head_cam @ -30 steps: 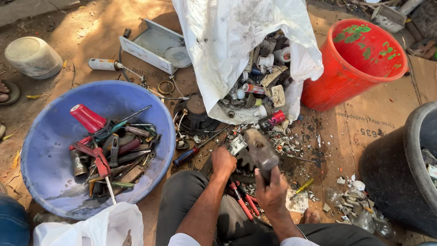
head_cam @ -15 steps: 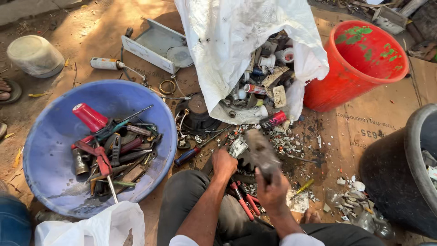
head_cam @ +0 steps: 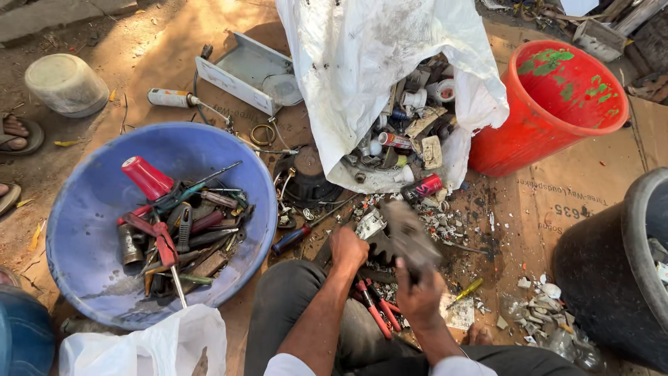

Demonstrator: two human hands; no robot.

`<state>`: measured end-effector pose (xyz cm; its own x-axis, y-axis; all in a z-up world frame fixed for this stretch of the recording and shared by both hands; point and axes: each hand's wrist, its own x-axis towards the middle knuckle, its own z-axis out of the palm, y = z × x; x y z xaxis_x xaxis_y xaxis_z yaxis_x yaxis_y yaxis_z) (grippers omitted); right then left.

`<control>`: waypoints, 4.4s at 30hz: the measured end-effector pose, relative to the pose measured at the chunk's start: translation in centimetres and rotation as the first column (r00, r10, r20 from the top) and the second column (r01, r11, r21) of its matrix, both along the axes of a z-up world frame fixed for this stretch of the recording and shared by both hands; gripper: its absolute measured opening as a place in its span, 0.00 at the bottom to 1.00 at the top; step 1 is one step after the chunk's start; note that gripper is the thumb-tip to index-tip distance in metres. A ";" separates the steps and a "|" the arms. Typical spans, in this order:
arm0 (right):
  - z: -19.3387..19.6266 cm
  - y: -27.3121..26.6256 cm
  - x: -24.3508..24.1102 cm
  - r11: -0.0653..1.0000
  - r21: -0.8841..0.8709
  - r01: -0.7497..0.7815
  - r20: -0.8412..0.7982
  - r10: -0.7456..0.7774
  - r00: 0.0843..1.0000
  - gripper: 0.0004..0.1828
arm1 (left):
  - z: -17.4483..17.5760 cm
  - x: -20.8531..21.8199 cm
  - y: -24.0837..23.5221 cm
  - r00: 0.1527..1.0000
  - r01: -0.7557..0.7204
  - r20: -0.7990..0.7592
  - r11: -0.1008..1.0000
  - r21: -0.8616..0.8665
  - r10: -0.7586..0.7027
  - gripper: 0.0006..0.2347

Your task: The person sits on the ground and uses a hammer and pliers to dismantle a small electronic component. They repeatedly strike the component with the hammer to break it apart and use pliers to pull out internal parts. The process involves sorting through debris and handling various small metal pieces.

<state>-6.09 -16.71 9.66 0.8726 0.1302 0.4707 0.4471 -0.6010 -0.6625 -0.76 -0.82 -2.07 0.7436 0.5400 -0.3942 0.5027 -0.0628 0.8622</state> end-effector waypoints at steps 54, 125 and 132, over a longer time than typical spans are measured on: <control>-7.4 -5.6 -0.8 0.080 0.885 0.459 -0.372 0.716 0.592 0.15 | 8.5 -4.3 -2.6 0.903 0.429 0.278 0.736 -0.524 -0.328 0.17; -2.9 -1.8 -4.2 0.995 0.090 -0.054 -0.818 0.104 0.566 0.15 | 3.4 -0.9 1.6 0.916 -0.110 0.310 0.903 -0.415 0.254 0.09; -3.9 0.1 -6.3 0.968 -0.132 -0.212 -0.501 0.120 0.857 0.18 | 3.9 -0.5 1.9 0.914 -0.342 0.036 0.816 -0.466 0.404 0.18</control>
<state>-12.40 -16.64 5.78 0.9412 0.3338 -0.0516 0.1999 -0.6736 -0.7115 -1.22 1.07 1.82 0.5810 0.5776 -0.5734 0.2931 0.5088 0.8095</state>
